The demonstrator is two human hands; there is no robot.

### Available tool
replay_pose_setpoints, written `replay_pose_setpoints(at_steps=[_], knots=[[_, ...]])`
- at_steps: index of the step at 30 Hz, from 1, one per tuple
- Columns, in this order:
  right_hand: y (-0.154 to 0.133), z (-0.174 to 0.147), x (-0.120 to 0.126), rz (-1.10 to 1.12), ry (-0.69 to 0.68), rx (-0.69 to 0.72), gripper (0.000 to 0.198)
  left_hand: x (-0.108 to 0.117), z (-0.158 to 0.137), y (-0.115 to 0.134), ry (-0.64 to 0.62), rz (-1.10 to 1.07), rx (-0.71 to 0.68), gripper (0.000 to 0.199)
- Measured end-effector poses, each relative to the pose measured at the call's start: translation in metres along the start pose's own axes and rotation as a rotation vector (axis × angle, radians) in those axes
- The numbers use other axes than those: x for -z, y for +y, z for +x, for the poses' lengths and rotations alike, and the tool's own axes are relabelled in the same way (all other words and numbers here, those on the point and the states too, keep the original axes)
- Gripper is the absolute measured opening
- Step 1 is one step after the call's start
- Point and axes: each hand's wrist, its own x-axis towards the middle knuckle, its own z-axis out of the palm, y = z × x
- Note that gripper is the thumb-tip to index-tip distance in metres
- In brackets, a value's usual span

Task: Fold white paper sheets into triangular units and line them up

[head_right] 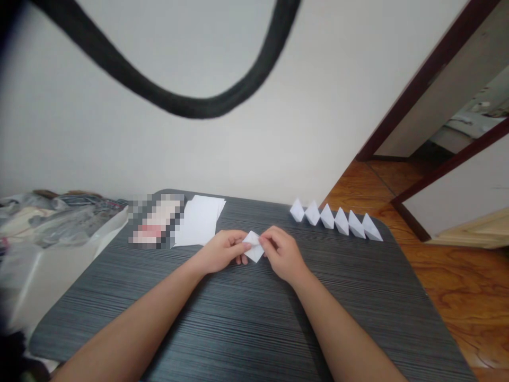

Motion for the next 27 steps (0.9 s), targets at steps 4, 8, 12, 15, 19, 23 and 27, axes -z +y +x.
replay_pose_setpoints(at_steps=[4, 8, 12, 15, 19, 23, 27], knots=[[0.0003, -0.0001, -0.0002, 0.012, -0.007, -0.007, 0.015, 0.0001, -0.0005, 0.0010, 0.006, -0.001, 0.000, 0.025], [0.0016, -0.0006, -0.0014, 0.035, -0.013, -0.020, 0.014, 0.0005, -0.0008, 0.0011, 0.022, 0.005, 0.004, 0.025], [0.0034, -0.0017, -0.0025, 0.060, -0.013, -0.045, 0.013, 0.0005, -0.0004, -0.0005, 0.023, 0.023, 0.004, 0.026], [0.0052, -0.0024, -0.0033, 0.074, -0.012, -0.058, 0.012, 0.0003, 0.0000, -0.0019, 0.026, 0.033, 0.000, 0.026], [0.0076, -0.0030, -0.0052, 0.118, -0.009, -0.097, 0.010, -0.0001, -0.0006, -0.0024, 0.035, 0.046, 0.007, 0.029], [0.0082, -0.0033, -0.0064, 0.138, -0.014, -0.114, 0.011, -0.0004, -0.0014, -0.0028, 0.050, 0.058, 0.026, 0.031], [0.0075, -0.0036, -0.0060, 0.153, -0.017, -0.116, 0.011, -0.0005, -0.0012, -0.0039, 0.061, 0.062, 0.037, 0.034]])
